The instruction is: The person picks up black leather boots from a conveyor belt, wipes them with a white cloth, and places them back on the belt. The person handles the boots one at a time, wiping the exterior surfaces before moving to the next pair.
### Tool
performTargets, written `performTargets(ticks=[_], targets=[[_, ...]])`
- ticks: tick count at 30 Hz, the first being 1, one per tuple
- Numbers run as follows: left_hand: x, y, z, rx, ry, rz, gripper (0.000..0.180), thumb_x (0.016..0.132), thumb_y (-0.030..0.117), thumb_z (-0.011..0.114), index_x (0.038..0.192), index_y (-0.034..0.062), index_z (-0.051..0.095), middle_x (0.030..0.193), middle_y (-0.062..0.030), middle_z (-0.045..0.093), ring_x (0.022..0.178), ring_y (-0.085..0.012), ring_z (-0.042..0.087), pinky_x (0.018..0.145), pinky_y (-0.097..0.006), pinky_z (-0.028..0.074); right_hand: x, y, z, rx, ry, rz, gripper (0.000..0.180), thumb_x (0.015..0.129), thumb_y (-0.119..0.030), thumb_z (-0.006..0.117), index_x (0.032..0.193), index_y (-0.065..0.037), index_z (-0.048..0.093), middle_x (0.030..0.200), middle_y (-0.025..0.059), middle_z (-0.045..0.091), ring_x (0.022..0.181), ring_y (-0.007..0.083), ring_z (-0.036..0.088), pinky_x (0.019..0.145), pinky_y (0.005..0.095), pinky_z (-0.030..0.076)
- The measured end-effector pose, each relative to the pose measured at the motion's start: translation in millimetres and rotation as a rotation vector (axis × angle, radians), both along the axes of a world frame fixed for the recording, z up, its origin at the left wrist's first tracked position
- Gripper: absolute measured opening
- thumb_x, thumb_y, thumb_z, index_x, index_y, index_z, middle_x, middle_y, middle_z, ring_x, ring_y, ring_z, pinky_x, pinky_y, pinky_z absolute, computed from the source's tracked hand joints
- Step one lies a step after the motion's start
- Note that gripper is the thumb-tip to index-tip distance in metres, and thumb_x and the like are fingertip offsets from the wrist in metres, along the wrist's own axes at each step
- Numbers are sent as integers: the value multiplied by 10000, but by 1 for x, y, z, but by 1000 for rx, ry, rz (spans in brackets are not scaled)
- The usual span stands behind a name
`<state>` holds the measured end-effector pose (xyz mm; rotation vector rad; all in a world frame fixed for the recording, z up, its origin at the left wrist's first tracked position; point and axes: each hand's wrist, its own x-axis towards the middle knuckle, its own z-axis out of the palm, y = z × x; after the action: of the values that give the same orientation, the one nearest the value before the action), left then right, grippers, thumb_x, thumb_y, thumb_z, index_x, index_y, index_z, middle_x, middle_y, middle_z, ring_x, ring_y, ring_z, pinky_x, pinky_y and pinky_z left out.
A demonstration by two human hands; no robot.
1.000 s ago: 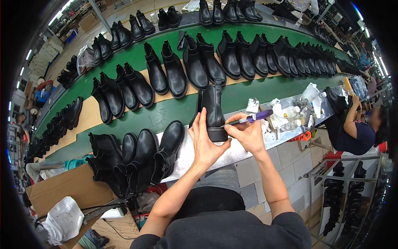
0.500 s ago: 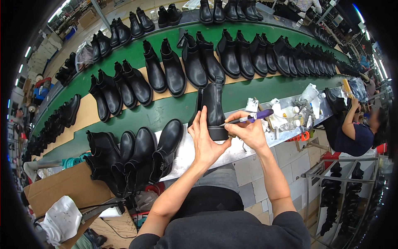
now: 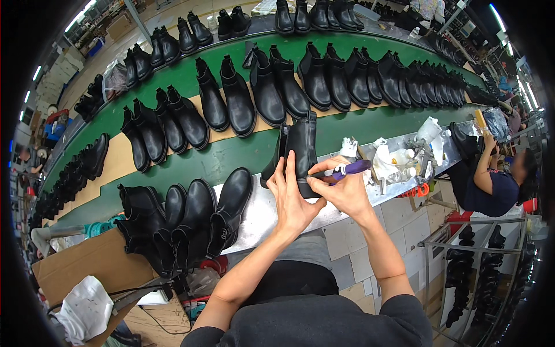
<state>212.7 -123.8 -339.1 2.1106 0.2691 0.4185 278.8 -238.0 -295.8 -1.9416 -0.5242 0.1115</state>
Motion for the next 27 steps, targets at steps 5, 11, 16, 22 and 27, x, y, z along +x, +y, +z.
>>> performTargets(ticks=[5,11,16,22,27], targets=[[1,0,2,-6,-3,0,1130,544,151,835,1490,95,218,1405,-275,302,1222,-449,306,1031,-542,302,-1,-5,-5,124,187,-59,154,724,-102,708,832,0,667,760,69,649,734,166,622,662,296,491],[-2,6,5,50,-4,-9,1134,542,215,836,1486,50,230,1378,-222,355,1243,-393,343,1043,-479,291,3,-19,-31,404,425,-85,108,748,1,677,838,24,623,794,55,645,746,95,609,665,239,498],[-13,21,-1,80,-86,-5,1100,560,193,832,1473,25,242,1383,-209,388,1237,-350,386,1051,-435,303,7,-53,-71,104,517,-123,196,759,-165,685,804,18,629,723,115,668,672,153,646,635,275,519],[-54,10,-72,-296,-239,47,1055,632,179,844,1449,-19,207,1415,-220,308,1355,-334,297,1131,-420,234,37,-136,-184,-967,295,-145,276,681,-186,651,836,39,693,872,256,677,802,397,678,727,430,550],[-102,26,-95,244,311,-225,727,763,153,721,1370,-27,363,1381,-320,368,1271,-492,365,1075,-495,314,65,-125,-197,-1172,314,-49,258,705,-153,631,878,24,704,969,243,680,924,373,674,771,422,556]])
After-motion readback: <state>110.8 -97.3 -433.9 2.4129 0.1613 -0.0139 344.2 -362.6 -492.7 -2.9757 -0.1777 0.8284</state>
